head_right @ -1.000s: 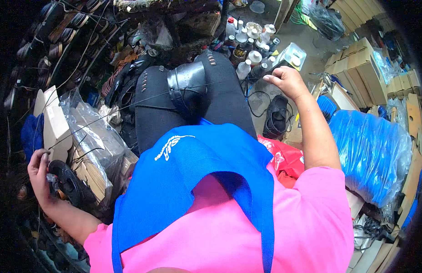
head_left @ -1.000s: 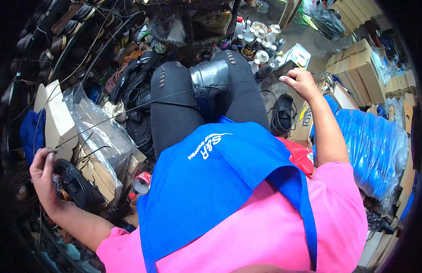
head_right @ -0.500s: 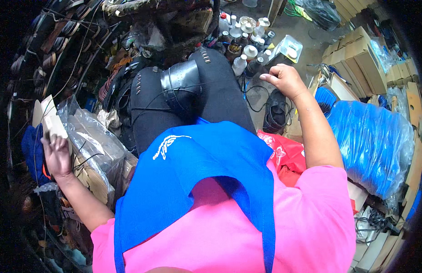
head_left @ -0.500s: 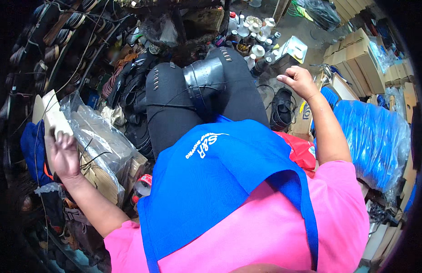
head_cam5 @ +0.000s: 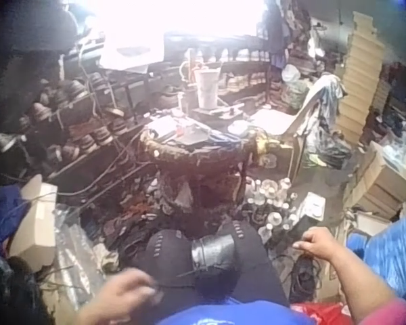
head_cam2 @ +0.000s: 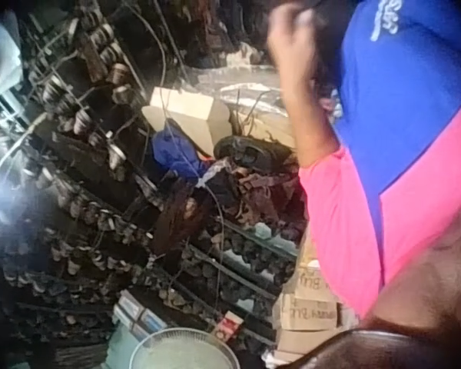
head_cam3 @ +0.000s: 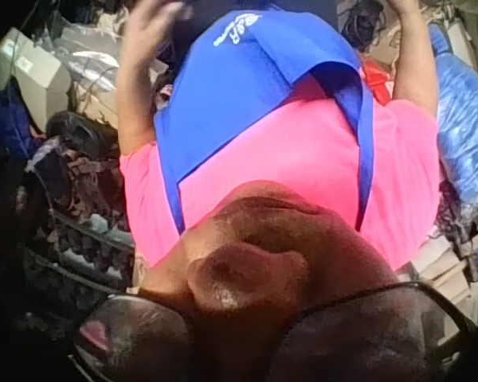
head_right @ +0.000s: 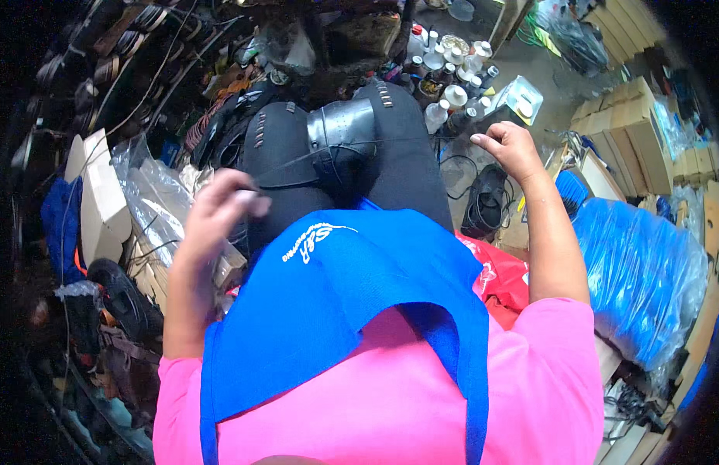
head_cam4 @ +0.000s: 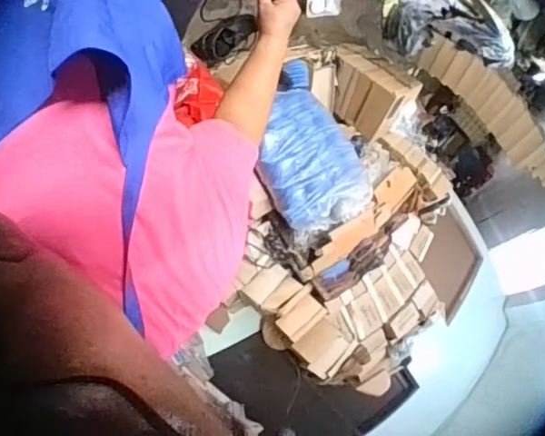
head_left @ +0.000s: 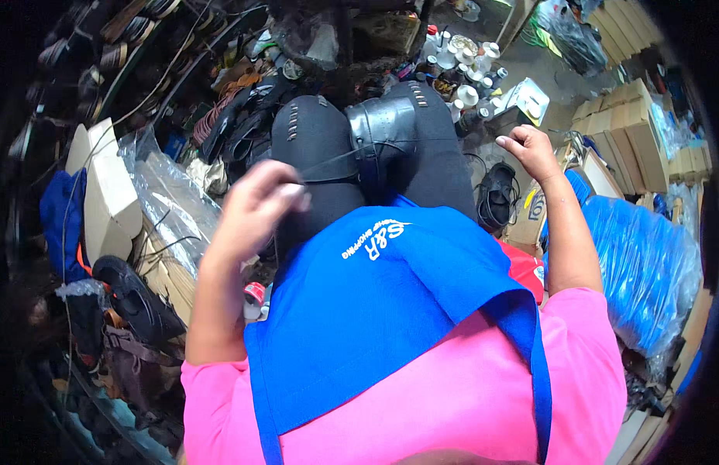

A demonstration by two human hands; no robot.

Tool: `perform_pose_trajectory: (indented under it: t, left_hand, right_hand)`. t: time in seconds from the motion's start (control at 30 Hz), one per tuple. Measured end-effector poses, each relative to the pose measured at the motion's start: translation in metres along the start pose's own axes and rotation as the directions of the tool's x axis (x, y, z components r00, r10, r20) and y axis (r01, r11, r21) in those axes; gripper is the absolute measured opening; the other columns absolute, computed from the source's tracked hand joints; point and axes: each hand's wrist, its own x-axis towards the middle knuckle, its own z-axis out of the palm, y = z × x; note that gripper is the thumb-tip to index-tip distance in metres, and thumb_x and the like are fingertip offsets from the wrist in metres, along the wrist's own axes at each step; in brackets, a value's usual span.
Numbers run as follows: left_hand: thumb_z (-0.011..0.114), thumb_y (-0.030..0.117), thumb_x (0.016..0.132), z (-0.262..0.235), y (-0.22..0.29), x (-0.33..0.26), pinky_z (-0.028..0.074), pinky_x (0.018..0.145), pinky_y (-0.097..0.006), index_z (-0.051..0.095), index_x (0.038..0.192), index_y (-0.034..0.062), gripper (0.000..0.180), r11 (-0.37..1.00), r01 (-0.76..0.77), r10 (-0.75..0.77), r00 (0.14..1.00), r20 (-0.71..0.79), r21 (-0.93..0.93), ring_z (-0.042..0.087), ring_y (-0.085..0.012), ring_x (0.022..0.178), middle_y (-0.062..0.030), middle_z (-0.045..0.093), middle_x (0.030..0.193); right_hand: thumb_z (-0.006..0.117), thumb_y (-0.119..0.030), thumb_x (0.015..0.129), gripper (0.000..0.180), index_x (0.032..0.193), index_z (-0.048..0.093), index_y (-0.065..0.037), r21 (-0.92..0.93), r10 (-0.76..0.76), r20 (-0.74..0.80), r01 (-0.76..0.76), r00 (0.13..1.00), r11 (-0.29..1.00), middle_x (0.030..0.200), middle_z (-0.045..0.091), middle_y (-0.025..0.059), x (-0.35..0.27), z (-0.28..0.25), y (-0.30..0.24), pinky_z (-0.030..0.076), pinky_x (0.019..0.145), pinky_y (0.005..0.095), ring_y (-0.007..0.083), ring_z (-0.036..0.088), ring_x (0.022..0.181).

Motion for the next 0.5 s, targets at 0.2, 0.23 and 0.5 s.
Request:
perform_pose_trajectory:
  t: [0.2,0.23,0.5]
  left_hand:
    - [0.062,0.032,0.087,-0.133,0.043,-0.076,0.038,0.093,-0.047,0.050,0.118,0.0024,0.044,0.668,-0.484,0.494,0.857,-0.149,-0.565,0.060,-0.0196,0.079,-0.0069,0.062,0.086]
    - [0.064,0.037,0.085,-0.139,0.056,-0.083,0.030,0.102,-0.051,0.049,0.119,0.0029,0.051,0.679,-0.476,0.506,0.855,-0.113,-0.559,0.061,-0.0242,0.091,-0.0076,0.063,0.093]
    - [0.067,0.043,0.081,-0.124,0.082,-0.089,0.026,0.108,-0.049,0.045,0.128,-0.0001,0.067,0.542,-0.709,0.642,0.696,-0.321,-0.452,0.049,-0.0336,0.119,-0.0132,0.059,0.112]
  right_hand:
    - [0.071,-0.038,0.077,0.040,0.070,0.060,0.000,0.056,0.018,0.018,-0.019,1.000,0.998,0.066,0.053,0.0115,-0.007,0.014,-0.003,0.042,0.060,0.0346,0.0229,0.052,0.063]
    - [0.071,-0.039,0.077,0.041,0.070,0.060,0.000,0.082,0.029,0.034,-0.031,0.999,0.996,0.066,0.053,0.0119,-0.006,0.015,-0.006,0.042,0.060,0.0352,0.0234,0.052,0.063]
    - [0.072,-0.032,0.077,0.035,0.072,0.061,0.000,0.033,0.021,0.027,-0.022,0.999,0.999,0.067,0.052,0.0099,-0.001,0.009,-0.006,0.041,0.059,0.0331,0.0203,0.050,0.062]
